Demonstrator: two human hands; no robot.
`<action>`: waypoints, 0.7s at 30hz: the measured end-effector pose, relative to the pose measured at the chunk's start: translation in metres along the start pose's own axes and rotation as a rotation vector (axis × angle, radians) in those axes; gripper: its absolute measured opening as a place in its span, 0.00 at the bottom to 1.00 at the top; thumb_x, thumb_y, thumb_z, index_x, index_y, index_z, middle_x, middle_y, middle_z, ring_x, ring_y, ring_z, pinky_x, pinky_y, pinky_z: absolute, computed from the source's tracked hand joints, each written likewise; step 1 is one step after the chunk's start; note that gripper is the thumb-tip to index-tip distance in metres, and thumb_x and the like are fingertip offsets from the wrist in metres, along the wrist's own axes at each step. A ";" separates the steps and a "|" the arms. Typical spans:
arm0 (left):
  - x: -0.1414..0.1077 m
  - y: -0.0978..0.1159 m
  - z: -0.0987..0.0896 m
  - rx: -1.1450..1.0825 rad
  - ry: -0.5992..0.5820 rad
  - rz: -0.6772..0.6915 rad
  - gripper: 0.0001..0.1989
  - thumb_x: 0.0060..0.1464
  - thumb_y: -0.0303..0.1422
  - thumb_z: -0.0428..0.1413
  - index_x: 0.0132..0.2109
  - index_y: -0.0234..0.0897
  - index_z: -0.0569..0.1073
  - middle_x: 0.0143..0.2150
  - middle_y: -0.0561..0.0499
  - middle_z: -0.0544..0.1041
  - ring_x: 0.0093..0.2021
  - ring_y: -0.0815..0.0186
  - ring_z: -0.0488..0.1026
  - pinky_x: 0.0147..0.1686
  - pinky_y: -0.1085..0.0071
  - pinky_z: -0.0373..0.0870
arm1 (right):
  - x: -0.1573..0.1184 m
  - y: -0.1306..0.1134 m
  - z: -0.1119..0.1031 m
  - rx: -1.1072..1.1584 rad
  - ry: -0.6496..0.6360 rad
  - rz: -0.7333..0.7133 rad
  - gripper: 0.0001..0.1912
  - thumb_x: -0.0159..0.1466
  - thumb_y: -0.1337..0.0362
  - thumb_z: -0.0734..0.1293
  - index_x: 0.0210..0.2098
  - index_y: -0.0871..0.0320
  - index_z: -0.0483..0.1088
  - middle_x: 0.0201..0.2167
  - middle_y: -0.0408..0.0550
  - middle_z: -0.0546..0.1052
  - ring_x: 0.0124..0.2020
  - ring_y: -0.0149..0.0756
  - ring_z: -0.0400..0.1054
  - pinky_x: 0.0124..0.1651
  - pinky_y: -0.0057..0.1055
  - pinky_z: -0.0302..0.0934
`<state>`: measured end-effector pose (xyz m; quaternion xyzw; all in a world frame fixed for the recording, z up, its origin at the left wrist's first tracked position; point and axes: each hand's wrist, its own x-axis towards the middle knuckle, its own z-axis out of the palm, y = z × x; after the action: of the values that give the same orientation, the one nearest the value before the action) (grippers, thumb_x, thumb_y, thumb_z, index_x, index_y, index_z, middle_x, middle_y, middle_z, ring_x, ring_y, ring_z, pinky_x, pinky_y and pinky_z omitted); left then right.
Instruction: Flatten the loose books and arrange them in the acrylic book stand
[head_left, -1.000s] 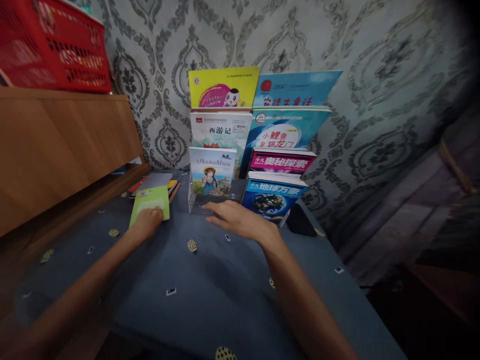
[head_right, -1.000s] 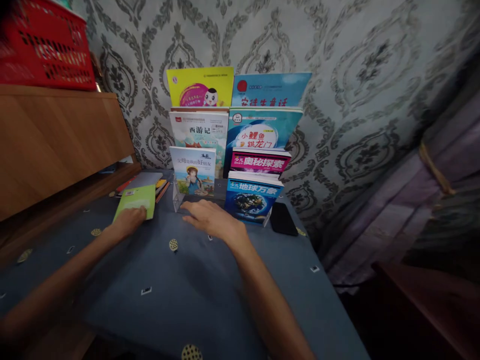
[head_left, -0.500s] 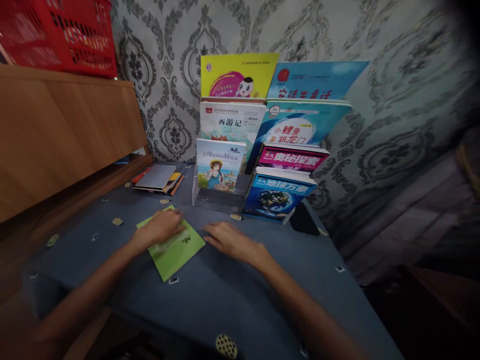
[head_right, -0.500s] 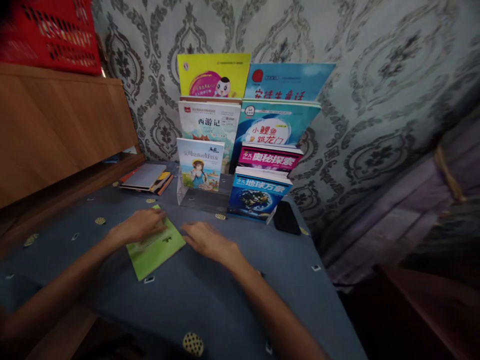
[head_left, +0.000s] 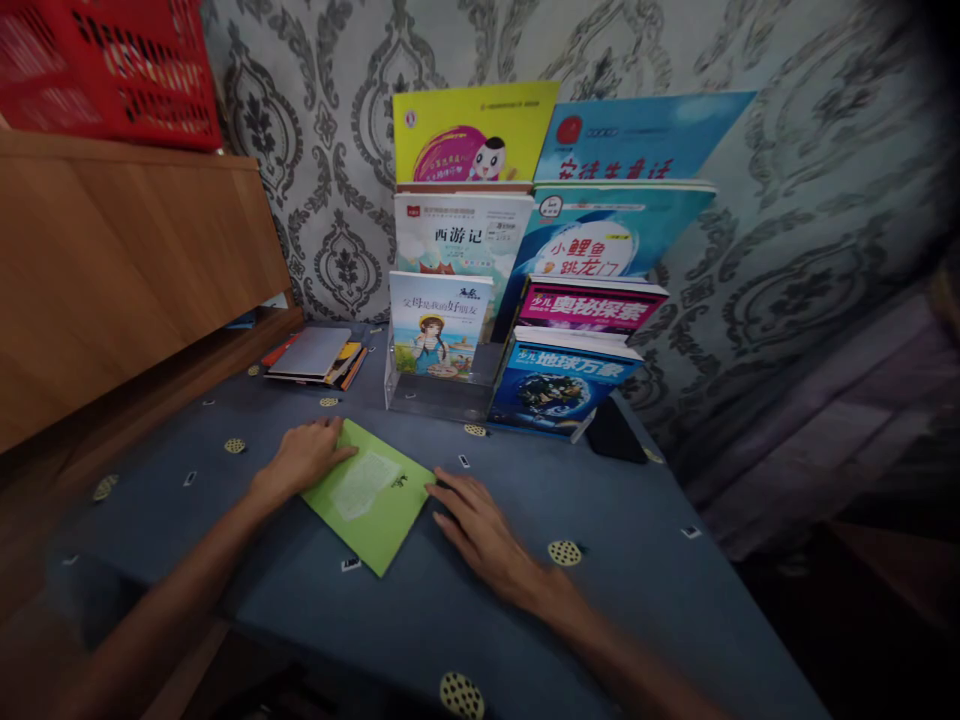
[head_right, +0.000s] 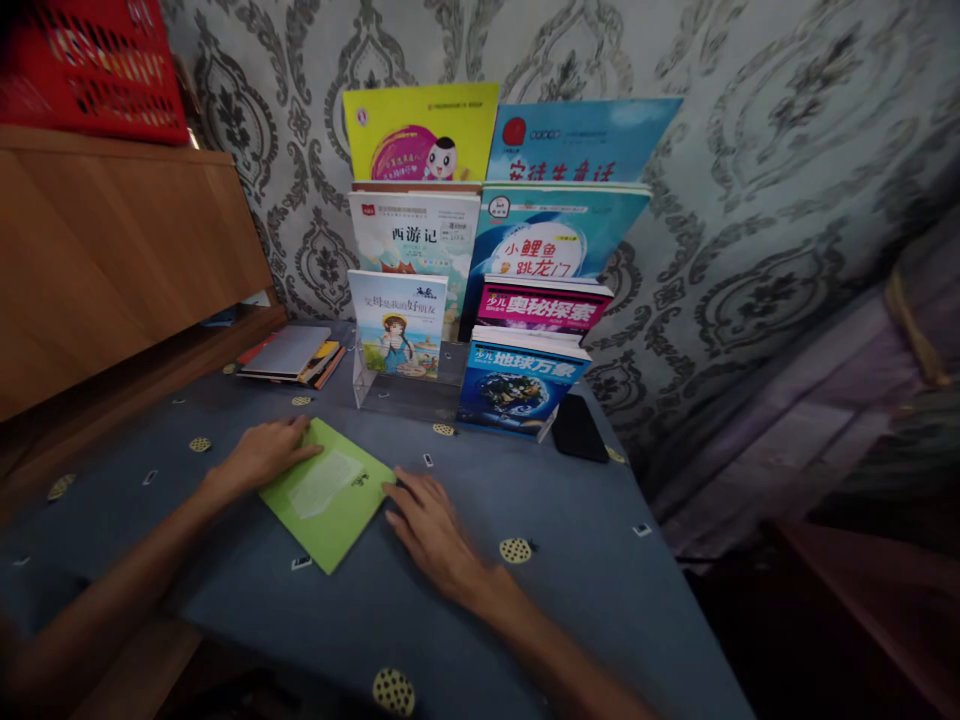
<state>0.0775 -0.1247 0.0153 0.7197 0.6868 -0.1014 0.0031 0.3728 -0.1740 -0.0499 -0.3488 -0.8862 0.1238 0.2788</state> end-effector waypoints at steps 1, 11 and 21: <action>-0.001 0.006 0.000 0.002 -0.002 0.019 0.24 0.65 0.49 0.47 0.56 0.36 0.68 0.54 0.36 0.76 0.51 0.51 0.76 0.43 0.63 0.70 | -0.002 0.003 -0.001 -0.010 0.033 0.009 0.19 0.72 0.62 0.59 0.60 0.53 0.68 0.61 0.57 0.72 0.63 0.46 0.66 0.64 0.52 0.62; -0.011 0.086 -0.005 -0.092 -0.001 0.335 0.21 0.66 0.44 0.49 0.57 0.33 0.68 0.43 0.38 0.80 0.46 0.52 0.79 0.40 0.63 0.70 | -0.003 0.008 -0.024 -0.057 0.159 -0.017 0.18 0.71 0.69 0.57 0.55 0.53 0.72 0.47 0.55 0.81 0.53 0.47 0.74 0.59 0.55 0.65; -0.018 0.145 0.019 0.062 0.314 0.634 0.08 0.65 0.27 0.48 0.46 0.34 0.70 0.44 0.42 0.74 0.48 0.57 0.71 0.45 0.61 0.70 | -0.005 -0.001 -0.014 -0.083 0.018 0.021 0.17 0.69 0.70 0.59 0.54 0.57 0.70 0.49 0.57 0.78 0.53 0.48 0.72 0.59 0.53 0.66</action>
<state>0.2176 -0.1532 -0.0200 0.9037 0.4178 -0.0043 -0.0932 0.3834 -0.1778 -0.0401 -0.3703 -0.8845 0.0865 0.2704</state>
